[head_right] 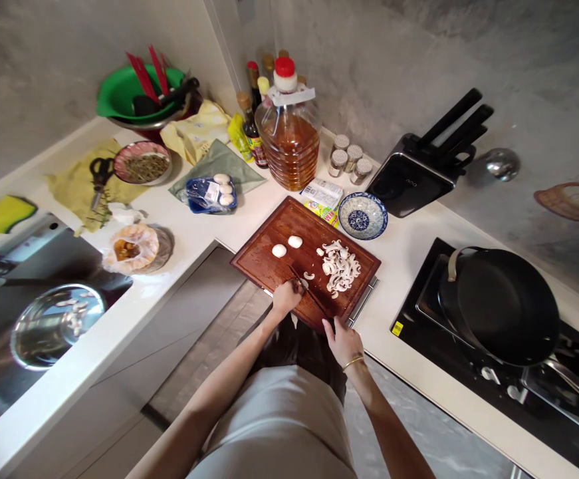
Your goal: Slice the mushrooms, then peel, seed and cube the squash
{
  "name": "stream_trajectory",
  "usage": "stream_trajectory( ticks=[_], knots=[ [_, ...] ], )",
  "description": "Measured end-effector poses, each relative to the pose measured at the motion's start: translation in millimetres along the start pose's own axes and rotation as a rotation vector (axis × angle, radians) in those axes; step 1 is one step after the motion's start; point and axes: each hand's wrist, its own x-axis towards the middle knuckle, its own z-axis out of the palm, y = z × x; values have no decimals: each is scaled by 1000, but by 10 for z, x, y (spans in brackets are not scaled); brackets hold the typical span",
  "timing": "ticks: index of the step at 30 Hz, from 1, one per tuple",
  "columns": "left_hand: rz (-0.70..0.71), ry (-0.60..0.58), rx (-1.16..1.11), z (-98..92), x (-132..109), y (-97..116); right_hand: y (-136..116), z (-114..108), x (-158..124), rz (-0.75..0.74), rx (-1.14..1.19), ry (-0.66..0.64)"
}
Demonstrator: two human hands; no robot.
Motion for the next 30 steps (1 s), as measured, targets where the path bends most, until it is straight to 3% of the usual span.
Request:
stream_trajectory(
  ticks=[6, 11, 14, 19, 21, 24, 26, 28, 30],
  knots=[
    [6, -33, 42, 10, 67, -18, -57, 164, 116, 40, 26, 22],
    [62, -21, 19, 18, 55, -56, 19, 301, 183, 101, 464, 106],
    [133, 48, -26, 16, 70, -14, 54, 262, 144, 143, 578, 150],
    [313, 64, -82, -63, 204, 166, 133, 79, -18, 180, 516, 237],
    [350, 140, -140, -160, 224, 193, 183, 36, -78, 175, 464, 283],
    [373, 430, -236, -371, 168, 168, 263, 24, -132, 155, 340, 366],
    [483, 522, -196, -517, 104, 163, 311, 29, -144, 135, 258, 410],
    [665, 421, -61, -624, 58, 202, 353, 27, -145, 106, 201, 436],
    [819, 228, 83, -671, 56, 283, 390, 13, -142, 71, 163, 454]
  ],
)
